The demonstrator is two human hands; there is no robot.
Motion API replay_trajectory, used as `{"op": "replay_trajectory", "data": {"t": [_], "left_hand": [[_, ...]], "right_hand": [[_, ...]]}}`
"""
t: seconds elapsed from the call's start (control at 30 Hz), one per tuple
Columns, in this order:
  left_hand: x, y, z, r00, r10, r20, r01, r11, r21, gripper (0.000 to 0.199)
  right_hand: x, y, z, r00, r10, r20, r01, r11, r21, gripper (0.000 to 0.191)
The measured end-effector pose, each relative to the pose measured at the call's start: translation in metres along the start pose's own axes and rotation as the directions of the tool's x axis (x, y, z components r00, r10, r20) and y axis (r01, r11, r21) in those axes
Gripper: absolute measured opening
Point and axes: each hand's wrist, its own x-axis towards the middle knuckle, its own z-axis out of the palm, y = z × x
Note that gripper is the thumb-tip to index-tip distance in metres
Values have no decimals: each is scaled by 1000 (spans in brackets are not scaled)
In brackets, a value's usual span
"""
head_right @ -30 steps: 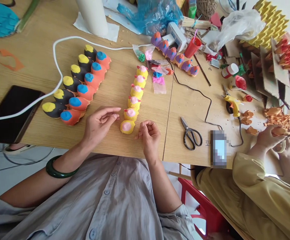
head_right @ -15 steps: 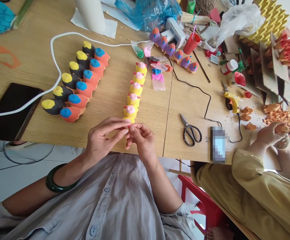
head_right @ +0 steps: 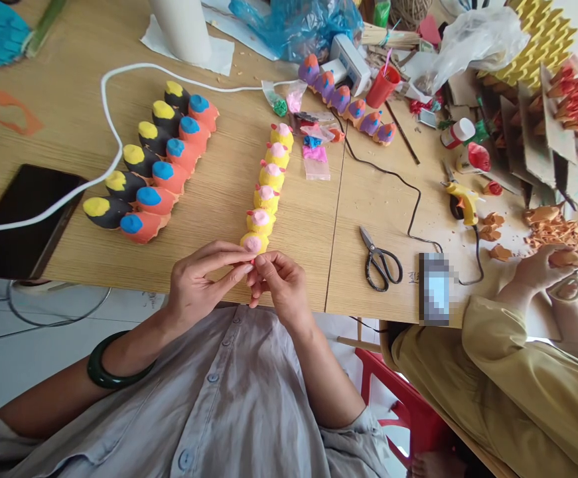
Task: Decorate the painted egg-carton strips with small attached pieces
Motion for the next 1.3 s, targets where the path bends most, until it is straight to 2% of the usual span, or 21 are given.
{"op": "replay_trajectory", "data": {"t": [0.17, 0.33, 0.67, 0.83, 0.93, 1.03, 1.2, 1.3], "left_hand": [[0, 0, -2, 1000, -5, -15, 5, 1000, 9, 14], [1, 3, -1, 999, -53, 5, 54, 999, -8, 16], [0, 4, -1, 994, -105, -36, 103, 993, -61, 14], [-1, 3, -1, 983, -181, 15, 181, 969, -167, 28], [-1, 3, -2, 987, -163, 1, 161, 978, -132, 16], [0, 3, -2, 988, -156, -16, 154, 982, -105, 14], [0, 4, -2, 975, -221, 11, 220, 960, -175, 15], [2, 4, -3, 970, -240, 36, 243, 957, -160, 9]], "right_hand": [[0, 2, -1, 1000, 1, -7, -2, 1000, -27, 35], [1, 2, -2, 999, -5, -35, 4, 1000, -23, 34], [1, 1, 0, 999, 34, -13, -34, 999, -7, 34], [1, -2, -1, 998, 48, -28, -48, 999, 19, 36], [0, -2, -1, 999, 48, -19, -48, 999, 5, 37], [0, 0, 0, 999, 40, -11, -40, 999, -12, 36], [1, 0, 1, 999, 37, -6, -37, 999, -27, 35], [1, -1, 0, 999, 51, -6, -51, 998, -46, 36]]}}
